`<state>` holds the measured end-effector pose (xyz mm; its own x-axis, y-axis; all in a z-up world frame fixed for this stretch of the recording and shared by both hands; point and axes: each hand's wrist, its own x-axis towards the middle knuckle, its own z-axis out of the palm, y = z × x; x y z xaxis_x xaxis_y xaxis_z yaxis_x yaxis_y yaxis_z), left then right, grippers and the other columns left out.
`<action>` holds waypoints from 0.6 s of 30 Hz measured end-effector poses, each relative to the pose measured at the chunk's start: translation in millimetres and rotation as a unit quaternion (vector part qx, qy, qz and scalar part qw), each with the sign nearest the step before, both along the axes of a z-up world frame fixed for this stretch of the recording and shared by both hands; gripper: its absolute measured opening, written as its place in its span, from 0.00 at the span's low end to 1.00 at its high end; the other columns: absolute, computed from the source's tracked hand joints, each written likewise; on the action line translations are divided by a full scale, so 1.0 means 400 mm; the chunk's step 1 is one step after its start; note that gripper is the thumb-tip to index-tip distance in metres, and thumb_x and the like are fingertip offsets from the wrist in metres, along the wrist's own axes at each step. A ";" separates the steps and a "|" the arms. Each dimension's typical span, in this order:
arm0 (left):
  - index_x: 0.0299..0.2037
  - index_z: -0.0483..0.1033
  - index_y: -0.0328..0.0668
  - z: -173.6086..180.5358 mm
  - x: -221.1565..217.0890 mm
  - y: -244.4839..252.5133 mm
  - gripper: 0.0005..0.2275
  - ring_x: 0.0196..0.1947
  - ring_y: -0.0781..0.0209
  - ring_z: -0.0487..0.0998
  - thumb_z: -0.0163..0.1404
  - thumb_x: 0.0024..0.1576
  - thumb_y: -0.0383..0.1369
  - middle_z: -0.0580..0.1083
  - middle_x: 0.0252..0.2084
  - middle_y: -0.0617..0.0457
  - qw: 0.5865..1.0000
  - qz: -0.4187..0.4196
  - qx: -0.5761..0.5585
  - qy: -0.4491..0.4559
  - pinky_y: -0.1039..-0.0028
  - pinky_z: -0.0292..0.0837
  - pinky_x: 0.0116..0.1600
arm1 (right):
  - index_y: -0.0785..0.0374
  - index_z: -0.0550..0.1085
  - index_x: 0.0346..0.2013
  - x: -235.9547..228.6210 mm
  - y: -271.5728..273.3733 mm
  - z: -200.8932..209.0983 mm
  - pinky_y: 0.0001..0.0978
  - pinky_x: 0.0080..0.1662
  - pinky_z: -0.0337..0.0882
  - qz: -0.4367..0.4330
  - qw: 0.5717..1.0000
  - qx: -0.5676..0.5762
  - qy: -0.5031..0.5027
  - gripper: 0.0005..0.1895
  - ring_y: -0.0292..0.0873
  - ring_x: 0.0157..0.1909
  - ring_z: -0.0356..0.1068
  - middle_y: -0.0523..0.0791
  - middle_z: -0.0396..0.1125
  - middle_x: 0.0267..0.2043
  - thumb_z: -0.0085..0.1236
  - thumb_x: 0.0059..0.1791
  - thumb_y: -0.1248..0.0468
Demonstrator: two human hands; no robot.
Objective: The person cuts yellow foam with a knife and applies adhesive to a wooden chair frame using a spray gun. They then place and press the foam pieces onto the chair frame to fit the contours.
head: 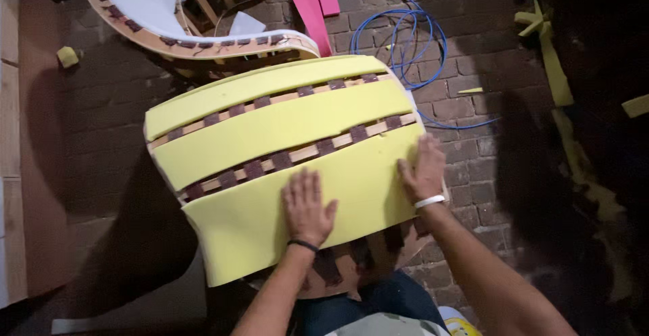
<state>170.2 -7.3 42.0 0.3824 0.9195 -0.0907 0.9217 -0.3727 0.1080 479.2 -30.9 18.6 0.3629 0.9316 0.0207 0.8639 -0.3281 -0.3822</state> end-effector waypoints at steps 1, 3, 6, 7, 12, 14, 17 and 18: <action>0.76 0.30 0.42 0.022 0.048 0.006 0.37 0.78 0.45 0.30 0.22 0.64 0.58 0.31 0.79 0.42 0.994 -0.023 -0.095 0.048 0.53 0.23 0.76 | 0.61 0.42 0.79 0.032 -0.006 0.005 0.51 0.77 0.36 0.009 1.000 -0.003 -0.008 0.47 0.53 0.83 0.33 0.53 0.37 0.81 0.46 0.53 0.43; 0.76 0.30 0.42 0.055 0.141 0.033 0.36 0.78 0.45 0.30 0.21 0.65 0.58 0.31 0.79 0.43 0.978 -0.065 -0.174 0.094 0.53 0.23 0.76 | 0.57 0.44 0.79 0.073 -0.024 0.013 0.50 0.78 0.38 0.025 0.999 -0.010 -0.026 0.46 0.51 0.83 0.37 0.51 0.41 0.82 0.50 0.52 0.48; 0.76 0.32 0.43 0.087 0.259 0.070 0.34 0.78 0.47 0.32 0.21 0.64 0.56 0.33 0.79 0.44 0.982 -0.115 -0.128 0.081 0.53 0.25 0.75 | 0.61 0.43 0.78 0.084 -0.018 0.014 0.53 0.75 0.37 0.145 0.989 -0.010 -0.038 0.45 0.56 0.81 0.36 0.55 0.37 0.81 0.46 0.54 0.45; 0.76 0.34 0.42 0.094 0.297 0.080 0.34 0.78 0.46 0.32 0.22 0.65 0.55 0.34 0.79 0.44 0.983 -0.127 -0.116 0.068 0.53 0.25 0.76 | 0.62 0.43 0.78 0.081 -0.007 0.010 0.53 0.75 0.37 0.143 0.989 -0.017 -0.039 0.44 0.56 0.81 0.36 0.56 0.37 0.81 0.43 0.54 0.44; 0.76 0.41 0.40 0.091 0.391 0.092 0.33 0.79 0.49 0.36 0.29 0.65 0.51 0.40 0.80 0.47 0.985 -0.149 -0.082 0.042 0.53 0.28 0.77 | 0.63 0.43 0.77 0.060 0.044 -0.006 0.55 0.74 0.33 0.150 0.984 -0.081 -0.052 0.43 0.53 0.81 0.34 0.54 0.35 0.81 0.33 0.56 0.39; 0.76 0.42 0.41 0.081 0.396 0.090 0.33 0.78 0.50 0.37 0.30 0.64 0.50 0.41 0.79 0.47 0.987 -0.141 -0.076 0.028 0.53 0.28 0.76 | 0.63 0.42 0.77 0.058 0.049 -0.001 0.56 0.73 0.31 0.149 0.983 -0.090 -0.060 0.44 0.53 0.81 0.33 0.54 0.35 0.81 0.32 0.55 0.38; 0.76 0.42 0.42 0.071 0.396 0.087 0.32 0.78 0.50 0.37 0.29 0.64 0.50 0.40 0.79 0.47 0.988 -0.133 -0.079 0.028 0.54 0.27 0.77 | 0.64 0.42 0.77 0.058 0.043 0.002 0.56 0.73 0.29 0.141 0.984 -0.093 -0.057 0.45 0.53 0.81 0.32 0.54 0.35 0.81 0.30 0.55 0.38; 0.76 0.41 0.42 0.068 0.399 0.091 0.32 0.78 0.50 0.37 0.29 0.64 0.50 0.40 0.79 0.48 0.987 -0.131 -0.087 0.026 0.54 0.27 0.77 | 0.64 0.42 0.77 0.060 0.043 -0.002 0.56 0.73 0.29 0.137 0.985 -0.091 -0.054 0.44 0.53 0.81 0.32 0.54 0.35 0.81 0.30 0.55 0.38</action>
